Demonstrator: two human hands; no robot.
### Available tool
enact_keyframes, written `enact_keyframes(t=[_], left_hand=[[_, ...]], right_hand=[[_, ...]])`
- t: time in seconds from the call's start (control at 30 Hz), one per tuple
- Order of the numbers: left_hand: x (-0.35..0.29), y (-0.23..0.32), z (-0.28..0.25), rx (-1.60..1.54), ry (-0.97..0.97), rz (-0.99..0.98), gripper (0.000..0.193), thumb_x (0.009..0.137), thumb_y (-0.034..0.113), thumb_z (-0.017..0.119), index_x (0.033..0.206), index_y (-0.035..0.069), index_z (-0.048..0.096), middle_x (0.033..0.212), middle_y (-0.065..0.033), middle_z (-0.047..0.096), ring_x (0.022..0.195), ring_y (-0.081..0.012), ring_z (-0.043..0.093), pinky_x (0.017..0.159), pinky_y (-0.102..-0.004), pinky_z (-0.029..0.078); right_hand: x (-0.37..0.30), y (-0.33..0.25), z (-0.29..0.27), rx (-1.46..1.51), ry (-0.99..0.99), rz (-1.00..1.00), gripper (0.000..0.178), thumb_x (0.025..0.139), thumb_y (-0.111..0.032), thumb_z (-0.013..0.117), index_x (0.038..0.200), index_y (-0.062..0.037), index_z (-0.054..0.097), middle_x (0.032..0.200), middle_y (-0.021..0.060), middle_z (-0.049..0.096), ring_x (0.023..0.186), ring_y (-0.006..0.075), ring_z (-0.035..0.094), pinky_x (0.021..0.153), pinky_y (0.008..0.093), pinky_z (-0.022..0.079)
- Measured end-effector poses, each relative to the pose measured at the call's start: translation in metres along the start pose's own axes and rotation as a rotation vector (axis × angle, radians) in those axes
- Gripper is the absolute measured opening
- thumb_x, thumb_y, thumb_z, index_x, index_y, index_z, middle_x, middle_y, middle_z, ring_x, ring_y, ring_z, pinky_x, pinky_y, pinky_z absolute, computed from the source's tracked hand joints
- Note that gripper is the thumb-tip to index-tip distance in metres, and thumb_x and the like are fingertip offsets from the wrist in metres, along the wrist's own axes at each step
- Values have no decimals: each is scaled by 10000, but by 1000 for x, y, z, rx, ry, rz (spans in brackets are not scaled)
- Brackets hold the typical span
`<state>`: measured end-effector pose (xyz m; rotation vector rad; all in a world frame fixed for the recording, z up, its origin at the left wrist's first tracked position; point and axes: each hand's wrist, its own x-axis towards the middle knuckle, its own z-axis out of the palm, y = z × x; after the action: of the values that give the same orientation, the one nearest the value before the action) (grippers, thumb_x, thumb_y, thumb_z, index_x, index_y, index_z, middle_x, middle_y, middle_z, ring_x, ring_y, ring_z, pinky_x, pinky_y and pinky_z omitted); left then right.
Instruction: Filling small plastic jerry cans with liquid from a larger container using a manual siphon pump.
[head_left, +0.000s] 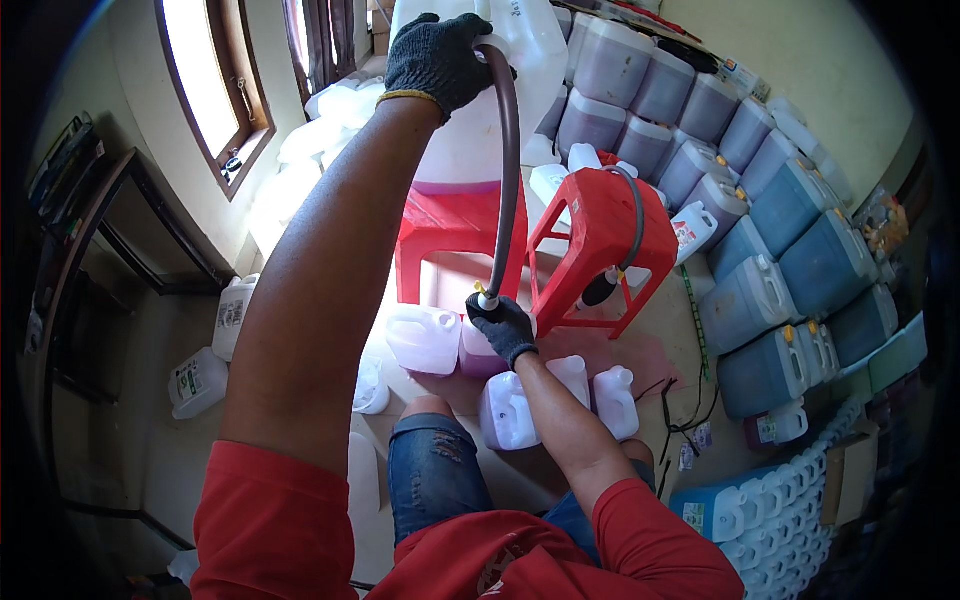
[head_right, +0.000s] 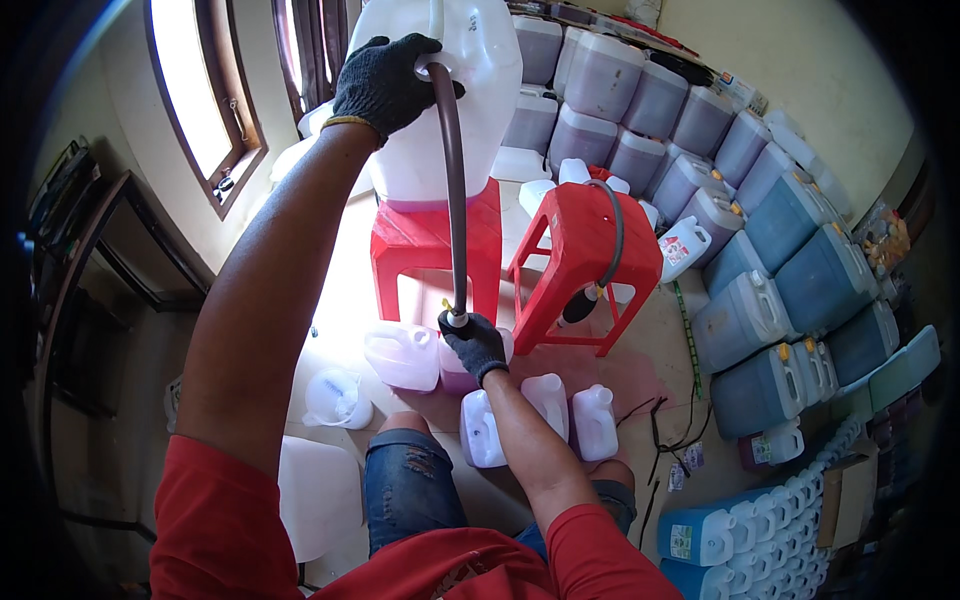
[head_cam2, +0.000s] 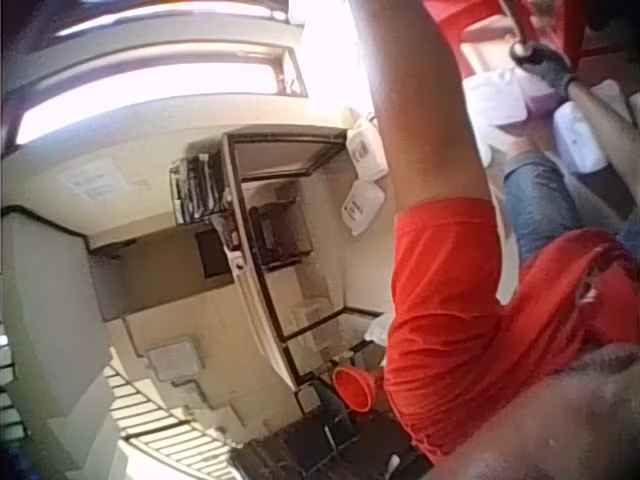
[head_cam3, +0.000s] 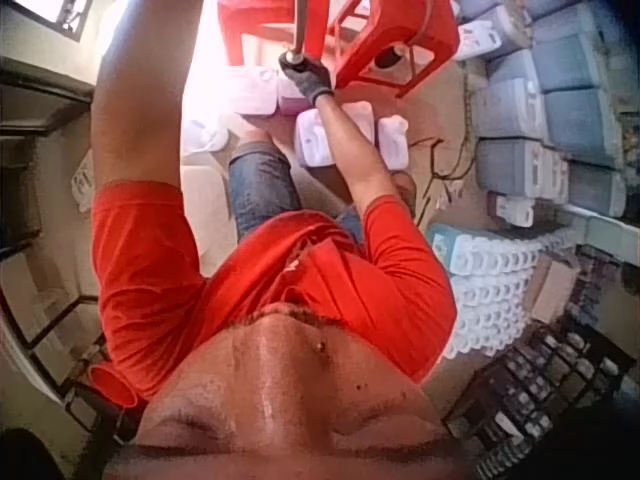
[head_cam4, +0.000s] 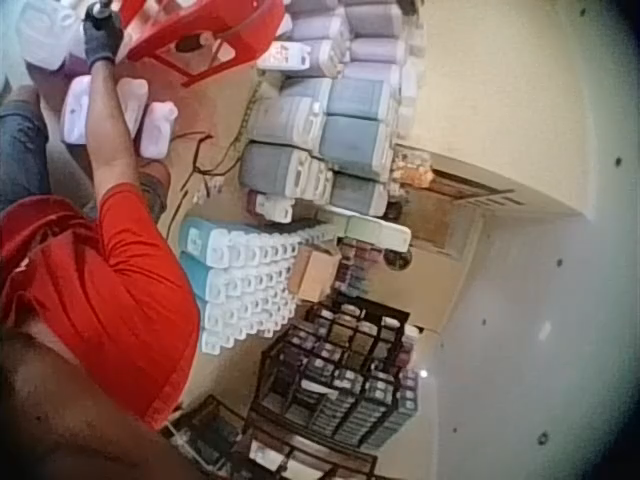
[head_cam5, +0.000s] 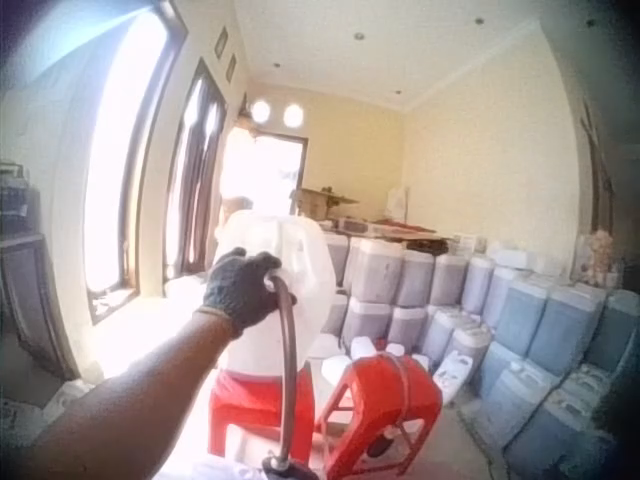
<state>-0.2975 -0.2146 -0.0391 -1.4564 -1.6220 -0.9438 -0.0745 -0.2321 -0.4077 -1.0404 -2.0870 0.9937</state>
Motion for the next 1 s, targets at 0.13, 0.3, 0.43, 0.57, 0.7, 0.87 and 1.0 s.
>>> enact_keyframes(t=[0.13, 0.3, 0.43, 0.57, 0.7, 0.87, 1.0], left_hand=[[5, 14, 4, 12, -1, -8, 599, 730, 538, 899, 1185, 168, 775, 1020, -154, 763, 942, -356, 734, 828, -440, 598], [-1, 0, 1, 1, -25, -34, 582, 744, 516, 903, 1194, 170, 773, 1032, -148, 765, 956, -353, 735, 829, -428, 603], [-2, 0, 0, 19, -27, -27, 581, 745, 517, 903, 1194, 171, 773, 1030, -146, 765, 960, -350, 733, 828, -422, 603], [1, 6, 1, 12, -27, -30, 585, 741, 527, 903, 1187, 172, 774, 1025, -145, 766, 958, -349, 731, 825, -421, 602], [0, 1, 3, 19, -22, -20, 593, 738, 541, 898, 1183, 169, 776, 1021, -144, 765, 954, -345, 729, 817, -427, 598], [1, 2, 1, 28, -9, -9, 599, 738, 547, 894, 1184, 165, 775, 1015, -145, 765, 946, -343, 728, 813, -429, 596], [-2, -4, -1, 53, -12, -5, 604, 736, 549, 891, 1188, 166, 775, 1011, -151, 762, 943, -347, 728, 817, -431, 596]], right_hand=[[7, 43, 10, 141, 17, -52, 357, 790, -167, 884, 1098, -62, 738, 1005, 120, 775, 1010, 276, 745, 909, 369, 579], [-4, 3, 3, 125, -20, -38, 346, 795, -161, 884, 1097, -71, 740, 1018, 115, 775, 1001, 265, 743, 903, 363, 578], [-1, 2, 2, -10, 10, -22, 330, 830, -274, 866, 1079, -90, 749, 998, 135, 770, 979, 289, 744, 862, 379, 578], [14, 33, 10, -128, 32, 26, 394, 864, -457, 806, 1023, -100, 758, 943, 165, 759, 948, 338, 741, 798, 414, 575], [15, 37, 18, -156, 37, 47, 505, 868, -599, 736, 962, -104, 762, 889, 179, 746, 915, 377, 731, 744, 451, 566], [12, 30, 14, -199, 19, 55, 454, 899, -543, 738, 971, -96, 764, 902, 172, 750, 919, 359, 736, 750, 429, 568], [2, 25, 17, 71, 24, -17, 286, 882, -315, 821, 1038, -82, 762, 950, 138, 774, 942, 292, 753, 822, 372, 582]])
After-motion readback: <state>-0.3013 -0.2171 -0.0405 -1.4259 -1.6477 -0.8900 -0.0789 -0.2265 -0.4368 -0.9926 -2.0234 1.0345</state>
